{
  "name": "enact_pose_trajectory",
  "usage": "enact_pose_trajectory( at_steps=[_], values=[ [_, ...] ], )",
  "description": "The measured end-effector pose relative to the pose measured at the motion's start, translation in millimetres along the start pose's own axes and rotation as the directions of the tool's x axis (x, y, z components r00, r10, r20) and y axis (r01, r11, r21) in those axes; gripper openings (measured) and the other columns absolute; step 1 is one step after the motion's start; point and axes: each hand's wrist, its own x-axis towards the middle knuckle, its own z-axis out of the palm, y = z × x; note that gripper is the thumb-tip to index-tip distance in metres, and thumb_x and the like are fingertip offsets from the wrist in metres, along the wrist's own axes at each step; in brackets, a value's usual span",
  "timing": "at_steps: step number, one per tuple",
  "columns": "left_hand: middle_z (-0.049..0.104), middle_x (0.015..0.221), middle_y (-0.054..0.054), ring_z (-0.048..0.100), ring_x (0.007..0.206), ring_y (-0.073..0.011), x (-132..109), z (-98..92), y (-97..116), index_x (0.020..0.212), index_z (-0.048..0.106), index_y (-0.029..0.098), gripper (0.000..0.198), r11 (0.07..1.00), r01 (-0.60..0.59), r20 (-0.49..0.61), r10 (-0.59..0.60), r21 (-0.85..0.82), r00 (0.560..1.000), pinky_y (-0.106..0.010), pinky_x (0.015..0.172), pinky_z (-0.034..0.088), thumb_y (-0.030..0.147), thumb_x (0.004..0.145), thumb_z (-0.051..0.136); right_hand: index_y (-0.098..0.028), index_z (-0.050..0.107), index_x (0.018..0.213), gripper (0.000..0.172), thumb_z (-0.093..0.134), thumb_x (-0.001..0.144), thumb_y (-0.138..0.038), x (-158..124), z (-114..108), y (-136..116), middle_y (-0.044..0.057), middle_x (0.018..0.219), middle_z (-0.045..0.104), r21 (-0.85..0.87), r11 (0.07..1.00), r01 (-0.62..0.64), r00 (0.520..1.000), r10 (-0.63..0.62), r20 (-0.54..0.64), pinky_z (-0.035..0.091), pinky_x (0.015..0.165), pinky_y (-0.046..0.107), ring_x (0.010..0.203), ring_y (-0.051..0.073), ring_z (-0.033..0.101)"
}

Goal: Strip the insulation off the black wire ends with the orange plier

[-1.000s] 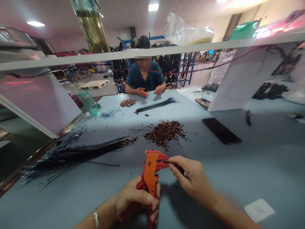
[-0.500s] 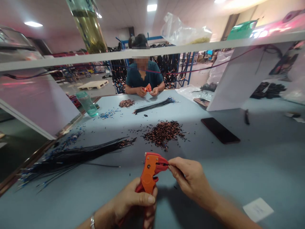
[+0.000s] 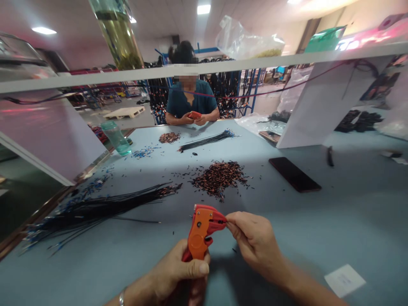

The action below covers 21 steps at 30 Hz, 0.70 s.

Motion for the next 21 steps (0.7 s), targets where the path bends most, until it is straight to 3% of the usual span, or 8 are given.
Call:
enact_pose_trajectory(
  at_steps=[6,10,15,18,21],
  values=[
    [0.038,0.038,0.011,0.031,0.026,-0.0032,-0.5,-4.4,0.2,0.067,0.043,0.019,0.043,0.998,0.041,-0.058,-0.045,-0.057,0.997,-0.015,0.03,0.032,0.047,0.069,0.077,-0.019,0.062,0.084,0.023,0.043,0.095,-0.02,1.4,3.4,2.6,0.002,0.066,0.066,0.001,1.0,-0.029,1.0,0.029,0.008,0.04,0.055,0.025,0.056,0.015,0.057],
    [0.043,0.045,0.008,0.038,0.031,-0.0052,0.9,-7.0,4.2,0.068,0.045,0.018,0.039,0.995,-0.058,-0.006,0.058,-0.083,0.998,-0.019,0.038,0.039,0.042,0.071,0.076,-0.02,0.063,0.085,0.021,0.044,0.095,-0.022,2.1,6.7,9.4,0.001,0.066,0.066,0.005,0.997,-0.077,0.997,0.077,-0.004,0.041,0.054,0.024,0.054,0.014,0.057],
    [0.051,0.061,0.003,0.053,0.051,-0.011,-2.8,-9.5,16.8,0.08,0.052,0.016,0.029,0.973,-0.202,-0.035,0.2,-0.113,0.979,-0.031,0.062,0.049,0.035,0.072,0.072,-0.022,0.063,0.087,0.022,0.044,0.095,-0.028,2.2,8.5,17.2,0.001,0.069,0.065,0.043,0.986,-0.161,0.987,0.162,-0.023,0.045,0.057,0.025,0.057,0.014,0.058],
    [0.053,0.068,0.001,0.055,0.059,-0.0134,-4.8,-11.9,22.8,0.086,0.055,0.015,0.029,0.966,-0.254,-0.04,0.252,-0.054,0.967,-0.035,0.07,0.047,0.034,0.072,0.072,-0.022,0.064,0.089,0.021,0.044,0.094,-0.027,3.2,8.0,17.4,0.002,0.073,0.067,0.074,0.98,-0.183,0.983,0.184,-0.018,0.047,0.059,0.025,0.06,0.015,0.059],
    [0.053,0.072,0.001,0.055,0.066,-0.015,-6.8,-14.1,26.4,0.091,0.055,0.017,0.028,0.936,-0.32,-0.11,0.337,0.145,0.935,-0.034,0.073,0.045,0.034,0.075,0.071,-0.021,0.064,0.088,0.019,0.047,0.092,-0.028,4.8,5.3,15.8,0.001,0.069,0.065,0.116,0.965,-0.233,0.972,0.235,0.001,0.046,0.059,0.026,0.059,0.015,0.058]
  ],
)
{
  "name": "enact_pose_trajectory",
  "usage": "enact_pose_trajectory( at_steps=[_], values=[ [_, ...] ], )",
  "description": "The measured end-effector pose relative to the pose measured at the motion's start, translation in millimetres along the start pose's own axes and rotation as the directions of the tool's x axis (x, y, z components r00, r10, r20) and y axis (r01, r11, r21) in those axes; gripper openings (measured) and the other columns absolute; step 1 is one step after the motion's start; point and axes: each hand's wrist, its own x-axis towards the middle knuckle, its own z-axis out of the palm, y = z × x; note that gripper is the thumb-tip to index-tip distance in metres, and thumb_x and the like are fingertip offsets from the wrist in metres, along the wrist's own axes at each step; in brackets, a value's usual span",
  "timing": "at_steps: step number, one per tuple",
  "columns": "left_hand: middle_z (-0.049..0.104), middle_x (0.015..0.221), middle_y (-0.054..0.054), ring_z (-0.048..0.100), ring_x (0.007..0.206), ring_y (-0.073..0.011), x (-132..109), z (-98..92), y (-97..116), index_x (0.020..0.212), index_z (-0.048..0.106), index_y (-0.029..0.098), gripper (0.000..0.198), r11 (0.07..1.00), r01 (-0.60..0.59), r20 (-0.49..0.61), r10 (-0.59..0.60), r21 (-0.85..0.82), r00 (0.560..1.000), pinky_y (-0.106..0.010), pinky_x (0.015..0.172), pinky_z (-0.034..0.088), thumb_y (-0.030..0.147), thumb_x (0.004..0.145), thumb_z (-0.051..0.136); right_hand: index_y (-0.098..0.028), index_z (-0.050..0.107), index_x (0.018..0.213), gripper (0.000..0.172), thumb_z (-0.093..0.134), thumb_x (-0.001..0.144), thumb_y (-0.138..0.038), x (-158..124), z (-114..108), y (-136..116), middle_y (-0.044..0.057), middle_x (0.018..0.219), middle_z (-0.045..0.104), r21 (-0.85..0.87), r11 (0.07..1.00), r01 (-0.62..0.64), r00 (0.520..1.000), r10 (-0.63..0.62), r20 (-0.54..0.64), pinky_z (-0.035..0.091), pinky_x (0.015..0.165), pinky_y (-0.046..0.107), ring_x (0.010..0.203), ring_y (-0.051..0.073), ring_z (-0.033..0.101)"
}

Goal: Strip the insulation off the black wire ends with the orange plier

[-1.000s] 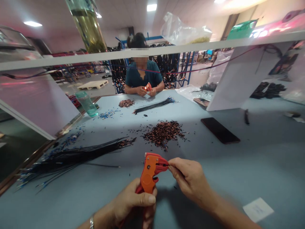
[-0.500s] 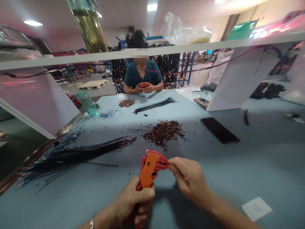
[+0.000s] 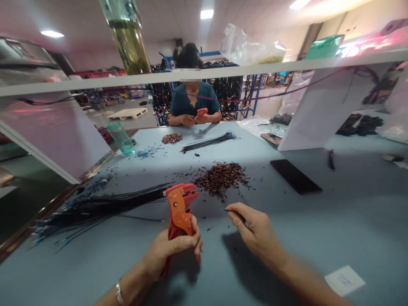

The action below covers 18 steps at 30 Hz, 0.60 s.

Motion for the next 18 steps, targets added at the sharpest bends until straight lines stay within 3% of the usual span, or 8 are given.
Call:
enact_pose_trajectory(
  at_steps=[2,4,6,9,11,13,15,18],
  values=[
    [0.053,0.076,-0.001,0.054,0.072,-0.0166,-1.3,-1.9,2.1,0.091,0.055,0.018,0.023,0.975,-0.082,-0.067,0.098,0.208,0.993,-0.032,0.072,0.044,0.033,0.079,0.068,-0.021,0.064,0.086,0.019,0.049,0.09,-0.03,0.9,-2.0,-0.8,-0.001,0.063,0.061,0.058,0.994,-0.089,0.996,0.086,0.038,0.045,0.056,0.025,0.055,0.015,0.057],
    [0.054,0.079,-0.003,0.053,0.075,-0.0175,-3.1,-4.6,3.7,0.089,0.056,0.019,0.016,0.881,-0.156,-0.103,0.223,0.446,0.969,-0.03,0.071,0.042,0.03,0.082,0.065,-0.021,0.064,0.087,0.02,0.049,0.089,-0.034,1.8,-3.4,-0.6,-0.002,0.06,0.058,0.153,0.966,-0.211,0.974,0.194,0.119,0.044,0.052,0.024,0.05,0.013,0.055],
    [0.054,0.077,-0.002,0.05,0.07,-0.0163,-4.2,-8.3,3.5,0.085,0.057,0.019,0.01,0.705,-0.222,-0.073,0.362,0.674,0.929,-0.029,0.067,0.04,0.023,0.08,0.065,-0.02,0.063,0.088,0.021,0.05,0.088,-0.038,2.6,-3.7,0.0,-0.003,0.06,0.059,0.26,0.911,-0.319,0.94,0.27,0.209,0.043,0.05,0.024,0.046,0.012,0.053],
    [0.056,0.076,-0.003,0.048,0.067,-0.0172,-2.9,-14.3,-0.9,0.088,0.058,0.021,0.017,0.312,-0.31,0.125,0.496,0.898,0.859,-0.029,0.065,0.036,0.015,0.073,0.064,-0.019,0.062,0.089,0.024,0.054,0.086,-0.041,2.7,-2.6,-0.2,-0.003,0.062,0.06,0.382,0.83,-0.406,0.906,0.311,0.287,0.041,0.049,0.023,0.044,0.01,0.051],
    [0.06,0.082,-0.007,0.05,0.073,-0.0209,-0.5,-16.3,-5.3,0.095,0.058,0.02,0.024,0.063,-0.343,0.276,0.465,0.937,0.841,-0.032,0.068,0.037,0.013,0.073,0.061,-0.018,0.061,0.088,0.025,0.056,0.085,-0.043,2.2,-1.6,-1.8,-0.004,0.061,0.058,0.428,0.788,-0.441,0.89,0.326,0.318,0.04,0.048,0.022,0.044,0.009,0.049],
    [0.062,0.087,-0.01,0.05,0.076,-0.0232,2.2,-15.9,-8.9,0.1,0.057,0.018,0.026,-0.111,-0.355,0.369,0.407,0.928,0.836,-0.034,0.069,0.037,0.012,0.075,0.057,-0.018,0.061,0.085,0.027,0.059,0.083,-0.044,1.5,-0.7,-4.2,-0.005,0.06,0.055,0.452,0.757,-0.471,0.874,0.332,0.354,0.04,0.048,0.022,0.045,0.009,0.048],
    [0.062,0.085,-0.011,0.049,0.074,-0.0236,4.3,-13.9,-10.9,0.101,0.056,0.016,0.024,-0.212,-0.363,0.419,0.398,0.908,0.816,-0.035,0.067,0.037,0.012,0.077,0.052,-0.018,0.061,0.082,0.028,0.061,0.081,-0.046,1.0,0.2,-6.7,-0.005,0.059,0.053,0.467,0.73,-0.499,0.855,0.325,0.405,0.04,0.048,0.022,0.047,0.009,0.048],
    [0.059,0.081,-0.011,0.047,0.071,-0.0234,6.0,-11.0,-11.5,0.098,0.054,0.015,0.019,-0.292,-0.361,0.457,0.418,0.886,0.785,-0.036,0.065,0.037,0.012,0.081,0.046,-0.018,0.061,0.079,0.027,0.061,0.081,-0.045,0.8,1.2,-9.8,-0.005,0.059,0.053,0.477,0.709,-0.52,0.834,0.301,0.462,0.04,0.048,0.021,0.048,0.009,0.046]
  ],
)
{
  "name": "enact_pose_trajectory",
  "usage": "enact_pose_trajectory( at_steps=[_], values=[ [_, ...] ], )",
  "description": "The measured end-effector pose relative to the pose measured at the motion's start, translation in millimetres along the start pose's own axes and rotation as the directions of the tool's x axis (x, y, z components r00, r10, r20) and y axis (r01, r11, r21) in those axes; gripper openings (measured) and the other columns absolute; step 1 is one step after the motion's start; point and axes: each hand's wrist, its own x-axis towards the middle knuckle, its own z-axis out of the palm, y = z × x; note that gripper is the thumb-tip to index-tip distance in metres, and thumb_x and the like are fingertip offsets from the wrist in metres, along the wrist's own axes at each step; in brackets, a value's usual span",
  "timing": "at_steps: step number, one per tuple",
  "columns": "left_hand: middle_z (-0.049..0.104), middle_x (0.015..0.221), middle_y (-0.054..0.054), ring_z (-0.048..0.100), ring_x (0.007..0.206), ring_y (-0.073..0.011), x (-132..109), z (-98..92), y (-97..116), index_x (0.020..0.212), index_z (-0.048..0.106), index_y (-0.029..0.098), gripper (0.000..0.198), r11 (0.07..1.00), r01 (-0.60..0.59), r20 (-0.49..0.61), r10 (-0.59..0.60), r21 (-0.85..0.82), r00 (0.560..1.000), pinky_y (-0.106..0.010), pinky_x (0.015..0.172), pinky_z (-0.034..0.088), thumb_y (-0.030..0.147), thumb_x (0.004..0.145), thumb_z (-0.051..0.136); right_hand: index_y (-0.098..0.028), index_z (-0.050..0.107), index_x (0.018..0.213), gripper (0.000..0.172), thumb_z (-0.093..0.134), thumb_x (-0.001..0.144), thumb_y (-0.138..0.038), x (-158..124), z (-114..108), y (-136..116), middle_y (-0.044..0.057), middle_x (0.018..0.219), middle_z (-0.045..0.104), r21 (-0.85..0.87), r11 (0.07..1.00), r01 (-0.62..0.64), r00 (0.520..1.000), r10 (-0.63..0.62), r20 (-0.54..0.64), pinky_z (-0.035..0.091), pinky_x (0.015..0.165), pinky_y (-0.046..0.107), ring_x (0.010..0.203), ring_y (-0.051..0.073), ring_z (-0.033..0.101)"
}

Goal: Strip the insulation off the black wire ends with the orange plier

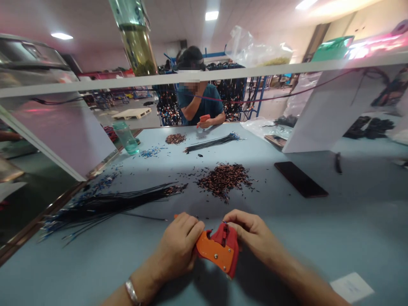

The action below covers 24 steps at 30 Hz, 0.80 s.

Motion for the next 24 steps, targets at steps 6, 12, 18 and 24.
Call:
enact_pose_trajectory(
  at_steps=[6,12,18,24],
  values=[
    [0.057,0.081,-0.01,0.045,0.071,-0.0223,0.6,0.5,0.3,0.098,0.052,0.015,0.017,0.999,-0.033,-0.003,0.033,0.031,0.999,-0.036,0.065,0.038,0.012,0.082,0.043,-0.018,0.062,0.077,0.018,0.062,0.079,-0.036,-0.8,4.7,1.8,-0.004,0.062,0.055,0.028,1.0,-0.006,0.998,0.005,0.063,0.039,0.05,0.021,0.053,0.01,0.046],
    [0.056,0.079,-0.009,0.044,0.07,-0.0216,1.7,1.4,2.3,0.095,0.051,0.014,0.015,0.999,-0.043,-0.013,0.043,0.012,0.999,-0.036,0.065,0.038,0.012,0.083,0.043,-0.017,0.063,0.073,0.008,0.057,0.077,-0.019,-1.3,11.1,10.2,-0.005,0.063,0.054,-0.002,0.998,0.066,0.986,-0.065,0.154,0.037,0.055,0.02,0.057,0.009,0.044],
    [0.056,0.078,-0.009,0.043,0.069,-0.0214,2.5,2.1,2.8,0.094,0.051,0.015,0.013,0.999,-0.04,-0.026,0.041,0.022,0.999,-0.035,0.063,0.036,0.013,0.083,0.043,-0.017,0.063,0.07,0.011,0.057,0.078,-0.02,-1.8,14.7,6.8,-0.004,0.065,0.056,-0.038,0.994,0.102,0.982,-0.094,0.166,0.038,0.056,0.02,0.06,0.01,0.046],
    [0.057,0.079,-0.009,0.043,0.069,-0.0215,3.1,2.1,1.1,0.093,0.052,0.015,0.014,0.998,-0.048,-0.027,0.049,0.043,0.998,-0.035,0.064,0.036,0.012,0.082,0.044,-0.016,0.064,0.072,0.01,0.057,0.078,-0.02,-1.7,15.4,7.7,-0.003,0.065,0.057,-0.075,0.991,0.112,0.984,-0.1,0.149,0.04,0.057,0.02,0.06,0.01,0.048]
  ],
)
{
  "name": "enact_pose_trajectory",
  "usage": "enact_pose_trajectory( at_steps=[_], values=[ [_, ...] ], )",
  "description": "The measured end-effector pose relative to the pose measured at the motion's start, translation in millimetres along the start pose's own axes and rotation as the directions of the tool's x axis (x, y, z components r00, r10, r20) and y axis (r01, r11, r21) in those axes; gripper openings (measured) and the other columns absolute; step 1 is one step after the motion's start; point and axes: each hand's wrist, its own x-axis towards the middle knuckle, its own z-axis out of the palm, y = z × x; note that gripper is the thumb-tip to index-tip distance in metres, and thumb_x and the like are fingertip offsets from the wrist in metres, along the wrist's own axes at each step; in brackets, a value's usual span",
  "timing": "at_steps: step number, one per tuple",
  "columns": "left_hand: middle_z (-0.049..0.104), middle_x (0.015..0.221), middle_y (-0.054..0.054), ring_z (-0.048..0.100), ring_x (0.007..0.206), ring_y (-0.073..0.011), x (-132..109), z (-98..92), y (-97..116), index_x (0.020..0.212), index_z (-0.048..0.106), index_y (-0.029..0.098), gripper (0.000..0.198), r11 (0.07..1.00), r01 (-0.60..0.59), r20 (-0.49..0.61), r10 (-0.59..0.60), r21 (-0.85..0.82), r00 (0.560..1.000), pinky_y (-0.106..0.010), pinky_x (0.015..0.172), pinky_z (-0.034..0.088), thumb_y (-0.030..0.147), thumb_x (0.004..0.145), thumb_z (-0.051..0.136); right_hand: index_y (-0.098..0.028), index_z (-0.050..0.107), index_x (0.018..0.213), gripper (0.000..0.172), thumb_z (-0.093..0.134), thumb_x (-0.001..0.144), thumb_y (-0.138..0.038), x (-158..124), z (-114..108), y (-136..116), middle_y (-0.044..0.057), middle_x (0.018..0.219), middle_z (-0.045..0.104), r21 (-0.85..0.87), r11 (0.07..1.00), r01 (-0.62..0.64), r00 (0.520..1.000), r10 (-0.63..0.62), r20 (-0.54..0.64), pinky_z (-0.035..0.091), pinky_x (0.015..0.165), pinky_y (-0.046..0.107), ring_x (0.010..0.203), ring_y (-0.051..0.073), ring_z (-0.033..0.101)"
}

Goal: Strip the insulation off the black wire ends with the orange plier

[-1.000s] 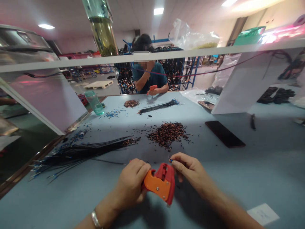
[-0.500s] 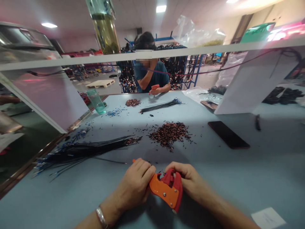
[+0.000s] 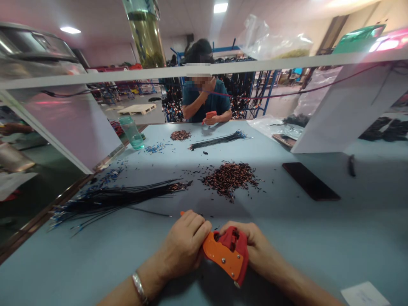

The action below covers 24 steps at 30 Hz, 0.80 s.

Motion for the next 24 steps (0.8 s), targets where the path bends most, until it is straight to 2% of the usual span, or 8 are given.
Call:
enact_pose_trajectory(
  at_steps=[7,12,18,24],
  values=[
    [0.056,0.073,-0.007,0.042,0.065,-0.02,-1.3,0.9,3.6,0.087,0.051,0.017,0.01,1.0,0.008,-0.006,-0.008,0.028,1.0,-0.033,0.06,0.033,0.015,0.087,0.042,-0.016,0.06,0.068,0.01,0.056,0.076,-0.02,-1.2,4.1,-0.5,-0.004,0.061,0.052,-0.035,0.999,0.015,1.0,-0.015,-0.012,0.037,0.055,0.02,0.058,0.01,0.043],
    [0.053,0.066,-0.004,0.041,0.06,-0.0191,-1.2,3.1,4.5,0.079,0.05,0.018,0.015,0.997,0.019,-0.016,-0.017,0.074,1.0,-0.032,0.056,0.03,0.013,0.087,0.039,-0.017,0.056,0.065,0.012,0.054,0.076,-0.019,-0.6,5.3,5.4,-0.004,0.06,0.05,-0.037,0.999,0.023,1.0,-0.023,-0.02,0.036,0.055,0.02,0.058,0.01,0.041],
    [0.052,0.061,-0.002,0.043,0.055,-0.0187,-2.2,7.4,1.7,0.072,0.046,0.021,0.016,0.991,0.032,-0.011,-0.03,0.133,0.999,-0.032,0.052,0.03,0.012,0.084,0.04,-0.017,0.054,0.064,0.012,0.056,0.075,-0.02,2.5,7.7,11.0,-0.005,0.06,0.05,0.023,0.999,-0.026,0.998,0.028,-0.051,0.036,0.054,0.021,0.057,0.01,0.04],
    [0.055,0.059,0.0,0.048,0.051,-0.0171,-0.8,11.7,-2.7,0.075,0.043,0.022,0.011,0.995,0.029,0.004,-0.029,0.092,1.0,-0.03,0.049,0.031,0.014,0.082,0.042,-0.018,0.054,0.062,0.01,0.056,0.071,-0.018,4.3,9.1,1.3,-0.006,0.057,0.051,0.154,0.985,-0.082,0.994,0.092,-0.059,0.037,0.053,0.02,0.053,0.009,0.041]
  ],
)
